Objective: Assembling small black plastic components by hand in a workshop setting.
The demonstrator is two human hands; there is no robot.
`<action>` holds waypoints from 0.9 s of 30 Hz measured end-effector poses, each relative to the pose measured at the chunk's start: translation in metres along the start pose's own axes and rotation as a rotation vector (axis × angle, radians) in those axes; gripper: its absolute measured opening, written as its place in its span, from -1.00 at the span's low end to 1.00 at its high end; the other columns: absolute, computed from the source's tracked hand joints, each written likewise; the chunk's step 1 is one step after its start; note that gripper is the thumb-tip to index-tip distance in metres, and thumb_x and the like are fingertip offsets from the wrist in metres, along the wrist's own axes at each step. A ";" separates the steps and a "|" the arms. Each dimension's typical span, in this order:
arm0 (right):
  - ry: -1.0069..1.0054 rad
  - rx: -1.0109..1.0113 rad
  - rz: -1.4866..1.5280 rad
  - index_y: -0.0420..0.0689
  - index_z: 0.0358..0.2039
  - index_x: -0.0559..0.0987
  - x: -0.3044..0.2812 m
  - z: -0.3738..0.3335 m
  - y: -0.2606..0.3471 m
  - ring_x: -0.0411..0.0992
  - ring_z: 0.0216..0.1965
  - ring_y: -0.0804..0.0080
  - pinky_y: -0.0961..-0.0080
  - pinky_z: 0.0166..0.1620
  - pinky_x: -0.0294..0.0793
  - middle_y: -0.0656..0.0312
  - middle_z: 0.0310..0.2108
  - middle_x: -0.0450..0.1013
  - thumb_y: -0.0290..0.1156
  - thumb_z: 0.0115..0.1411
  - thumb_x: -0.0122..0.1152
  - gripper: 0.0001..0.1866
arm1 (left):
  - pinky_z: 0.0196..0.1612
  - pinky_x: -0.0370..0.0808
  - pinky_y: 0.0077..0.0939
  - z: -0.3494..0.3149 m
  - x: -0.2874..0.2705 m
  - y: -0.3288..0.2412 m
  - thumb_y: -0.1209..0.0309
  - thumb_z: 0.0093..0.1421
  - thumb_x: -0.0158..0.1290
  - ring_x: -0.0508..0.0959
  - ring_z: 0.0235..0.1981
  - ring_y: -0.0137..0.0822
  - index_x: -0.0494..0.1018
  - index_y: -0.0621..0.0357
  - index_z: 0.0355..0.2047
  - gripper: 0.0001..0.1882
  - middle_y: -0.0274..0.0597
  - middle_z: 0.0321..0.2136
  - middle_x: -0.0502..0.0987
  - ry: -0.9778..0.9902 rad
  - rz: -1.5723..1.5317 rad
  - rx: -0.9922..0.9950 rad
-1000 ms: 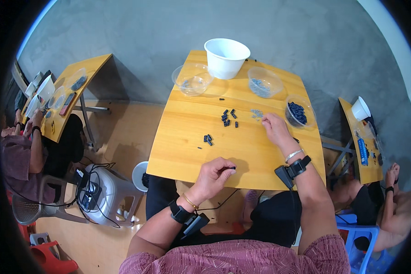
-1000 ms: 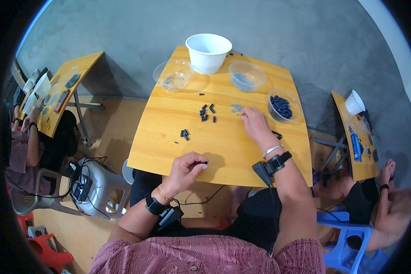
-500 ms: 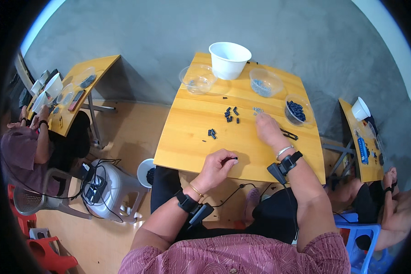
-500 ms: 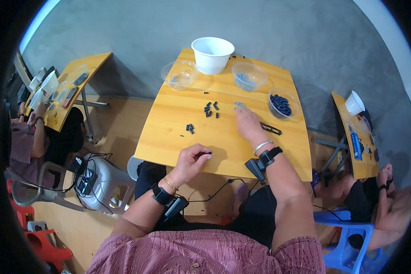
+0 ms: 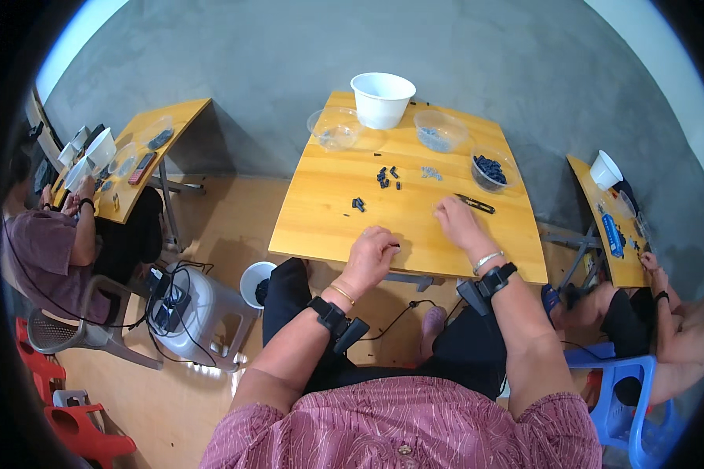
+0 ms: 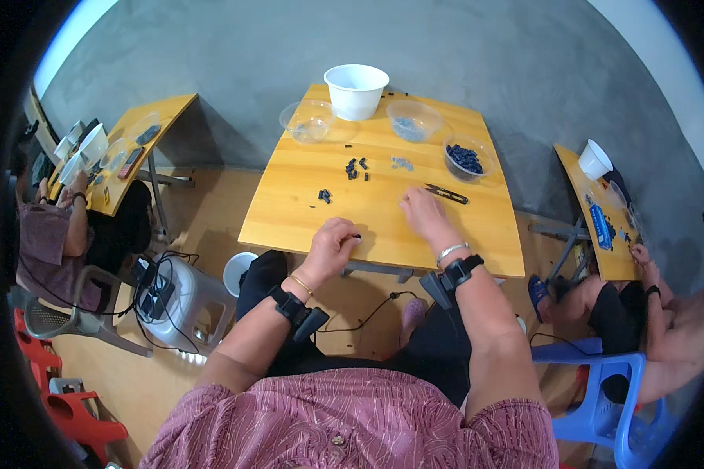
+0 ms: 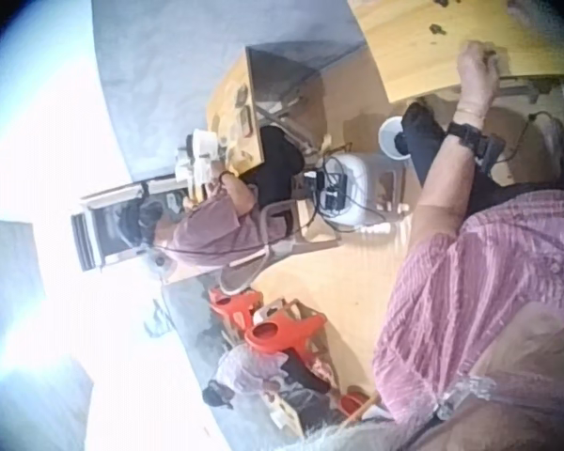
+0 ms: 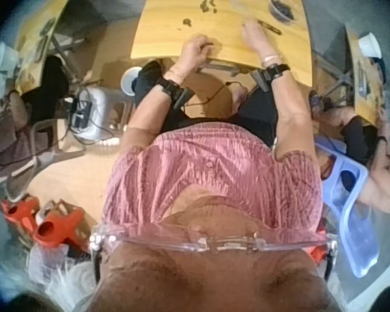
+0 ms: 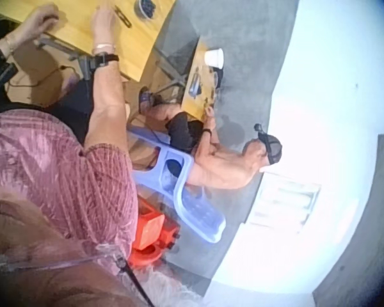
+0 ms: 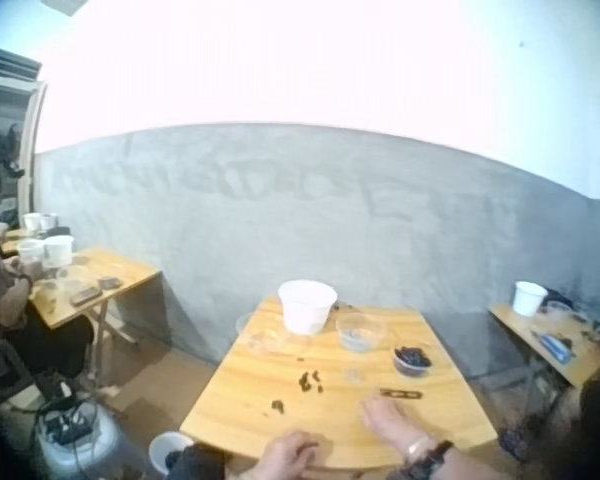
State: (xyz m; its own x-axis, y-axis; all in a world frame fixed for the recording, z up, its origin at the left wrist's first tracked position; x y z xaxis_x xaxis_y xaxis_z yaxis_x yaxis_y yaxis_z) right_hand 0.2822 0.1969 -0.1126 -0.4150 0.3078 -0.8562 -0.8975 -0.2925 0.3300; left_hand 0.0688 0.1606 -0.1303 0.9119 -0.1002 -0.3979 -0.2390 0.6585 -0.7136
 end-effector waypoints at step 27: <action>0.020 0.229 -0.082 -0.21 -0.44 0.43 0.034 0.042 -0.040 0.39 -0.30 0.06 0.24 -0.22 0.37 0.00 -0.41 0.42 -0.46 -0.02 0.14 -0.87 | -0.28 0.39 -0.34 0.001 -0.001 0.004 0.53 -0.11 0.10 0.44 -0.35 -0.11 0.44 0.17 -0.50 -0.89 -0.15 -0.44 0.46 0.125 0.075 0.021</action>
State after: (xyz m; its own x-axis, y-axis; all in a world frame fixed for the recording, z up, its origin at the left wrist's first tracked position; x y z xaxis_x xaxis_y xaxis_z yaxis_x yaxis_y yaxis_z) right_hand 0.2971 0.2575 -0.1382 -0.3384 0.3033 -0.8908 -0.9394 -0.0534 0.3386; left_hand 0.0673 0.1638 -0.1319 0.8429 -0.1417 -0.5190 -0.2965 0.6827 -0.6679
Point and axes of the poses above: each hand's wrist, its own z-axis towards the middle knuckle, its own x-axis out of the palm, y = z × x, the point moved 4 cm from there along z, towards the middle knuckle
